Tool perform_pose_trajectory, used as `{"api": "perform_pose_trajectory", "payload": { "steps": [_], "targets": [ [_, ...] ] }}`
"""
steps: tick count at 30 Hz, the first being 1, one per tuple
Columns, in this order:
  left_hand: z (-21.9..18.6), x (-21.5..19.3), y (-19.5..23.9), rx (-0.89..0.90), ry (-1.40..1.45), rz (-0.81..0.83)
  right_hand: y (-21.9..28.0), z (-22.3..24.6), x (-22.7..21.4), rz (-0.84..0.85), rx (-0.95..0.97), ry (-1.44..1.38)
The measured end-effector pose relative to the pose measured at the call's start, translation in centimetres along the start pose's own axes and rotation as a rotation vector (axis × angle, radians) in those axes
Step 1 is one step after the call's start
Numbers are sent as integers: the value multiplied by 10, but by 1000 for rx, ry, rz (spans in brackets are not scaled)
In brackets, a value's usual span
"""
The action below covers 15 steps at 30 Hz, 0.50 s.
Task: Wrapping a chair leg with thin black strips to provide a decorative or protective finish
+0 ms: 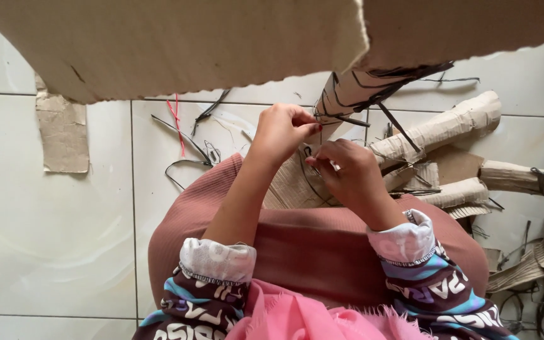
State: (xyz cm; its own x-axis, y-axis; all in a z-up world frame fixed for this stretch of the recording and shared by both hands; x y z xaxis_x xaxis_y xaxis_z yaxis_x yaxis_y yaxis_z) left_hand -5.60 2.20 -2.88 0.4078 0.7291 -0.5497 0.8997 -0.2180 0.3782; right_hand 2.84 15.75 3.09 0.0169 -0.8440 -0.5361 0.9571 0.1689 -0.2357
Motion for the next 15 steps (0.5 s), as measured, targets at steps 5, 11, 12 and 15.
{"api": "perform_pose_trajectory", "payload": {
  "steps": [5, 11, 12, 15],
  "targets": [
    [-10, -12, 6, -45, 24, 110, 0, 14, 15, -69, -138, -8],
    [8, 0, -5, -123, 46, 192, -3, 3, 23, -84, -192, -109],
    [9, 0, -5, -150, 73, 222, -7, 2, 19, -72, -158, -221],
    [7, -5, 1, -191, 93, 270, -13, 1, 10, 39, -7, -300]
  ]
}}
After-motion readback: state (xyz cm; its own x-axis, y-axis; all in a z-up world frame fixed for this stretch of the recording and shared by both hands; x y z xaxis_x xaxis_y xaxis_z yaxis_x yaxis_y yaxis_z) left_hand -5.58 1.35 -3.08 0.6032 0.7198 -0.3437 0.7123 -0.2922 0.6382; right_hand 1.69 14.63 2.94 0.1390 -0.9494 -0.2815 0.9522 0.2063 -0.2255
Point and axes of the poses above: each hand's wrist, its own y-axis away from the middle knuckle, its own x-axis out of the palm, z = x × y, the point moved 5 cm from there along -y, towards the middle knuckle, and after that the axes turned 7 degrees about -y, right-handed, at the moved point
